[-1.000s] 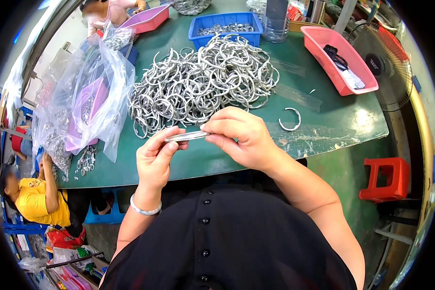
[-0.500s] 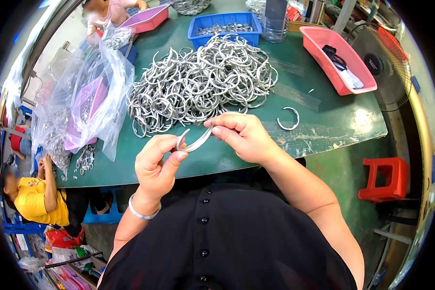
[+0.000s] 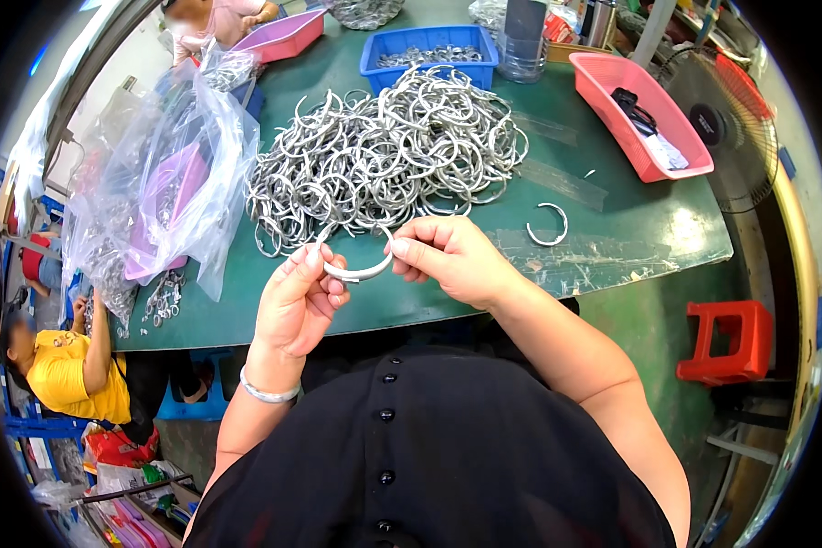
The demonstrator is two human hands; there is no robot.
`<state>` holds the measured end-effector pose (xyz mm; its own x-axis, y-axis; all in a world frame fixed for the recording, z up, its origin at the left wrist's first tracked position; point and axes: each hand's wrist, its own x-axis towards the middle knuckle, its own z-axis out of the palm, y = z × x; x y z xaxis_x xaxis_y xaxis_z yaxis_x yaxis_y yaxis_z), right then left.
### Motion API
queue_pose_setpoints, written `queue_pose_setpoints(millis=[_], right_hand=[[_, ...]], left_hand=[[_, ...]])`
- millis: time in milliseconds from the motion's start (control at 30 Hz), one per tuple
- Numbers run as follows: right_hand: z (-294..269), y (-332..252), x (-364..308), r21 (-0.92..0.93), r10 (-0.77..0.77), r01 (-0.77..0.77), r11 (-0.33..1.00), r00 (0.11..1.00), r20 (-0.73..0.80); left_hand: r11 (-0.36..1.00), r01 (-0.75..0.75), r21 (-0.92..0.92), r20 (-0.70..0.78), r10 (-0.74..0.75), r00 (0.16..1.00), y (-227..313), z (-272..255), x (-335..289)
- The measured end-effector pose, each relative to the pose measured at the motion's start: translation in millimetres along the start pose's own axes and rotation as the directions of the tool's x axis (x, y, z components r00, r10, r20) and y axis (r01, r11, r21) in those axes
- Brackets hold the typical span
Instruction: The person picks up metal rings from a pile on the bench, turns them over to check different sides, and places them into a bin. The person then stands up, walks to a storage shelf to pick up a bag of components, and returns to the bench to continue checking the rings.
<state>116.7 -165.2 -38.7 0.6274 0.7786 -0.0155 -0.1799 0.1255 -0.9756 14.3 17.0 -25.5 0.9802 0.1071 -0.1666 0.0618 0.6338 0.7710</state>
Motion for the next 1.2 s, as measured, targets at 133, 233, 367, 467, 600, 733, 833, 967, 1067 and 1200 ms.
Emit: queue_pose_setpoints(millis=[133,233,367,467,600,733,833,967,1067,1200], right_hand=[[3.6,3.3,1.4,-0.037,0.048,-0.049,0.998,0.998,-0.049],[9.6,8.7,-0.1,-0.009,-0.097,0.096,0.995,0.993,-0.066],[10.1,15.8,2.1,-0.208,-0.101,0.127,0.97,0.986,0.131],[16.4,22.3,5.7,-0.297,-0.131,0.177,0.939,0.977,0.169],[19.4,27.9,7.9,-0.469,-0.173,0.246,0.849,0.966,0.193],[11.4,34.2,7.5,-0.526,-0.113,0.196,0.828,0.976,0.185],[3.8,41.7,5.3,-0.551,-0.093,0.169,0.818,0.982,0.163],[-0.8,45.6,3.8,-0.563,-0.087,0.143,0.814,0.988,0.125],[-1.8,47.1,3.2,-0.577,-0.097,0.137,0.805,0.99,0.1],[4.6,53.4,11.1,-0.592,-0.13,0.173,0.787,0.985,0.115]], left_hand=[[0.992,0.063,-0.112,-0.013,-0.064,0.998,-1.3,-2.7,-0.2],[0.99,0.067,-0.126,-0.044,-0.073,0.996,-3.2,-4.5,-1.6],[0.996,0.044,-0.084,-0.05,-0.048,0.998,-4.8,-5.0,-4.6],[0.996,-0.026,0.08,-0.02,0.028,0.999,-4.0,-6.4,-9.9],[0.881,-0.159,0.446,-0.112,0.231,0.966,1.8,-15.0,-32.4],[0.814,-0.276,0.511,-0.251,0.449,0.858,16.0,-56.5,-65.2],[0.735,-0.342,0.585,-0.429,0.639,0.639,38.2,-108.3,-91.2],[0.56,-0.331,0.759,-0.468,0.823,0.321,70.0,-152.8,-120.5],[0.426,-0.243,0.871,-0.366,0.894,0.258,82.1,-167.9,-131.8],[0.215,-0.098,0.972,-0.19,0.958,0.215,82.2,-185.0,-140.9]])
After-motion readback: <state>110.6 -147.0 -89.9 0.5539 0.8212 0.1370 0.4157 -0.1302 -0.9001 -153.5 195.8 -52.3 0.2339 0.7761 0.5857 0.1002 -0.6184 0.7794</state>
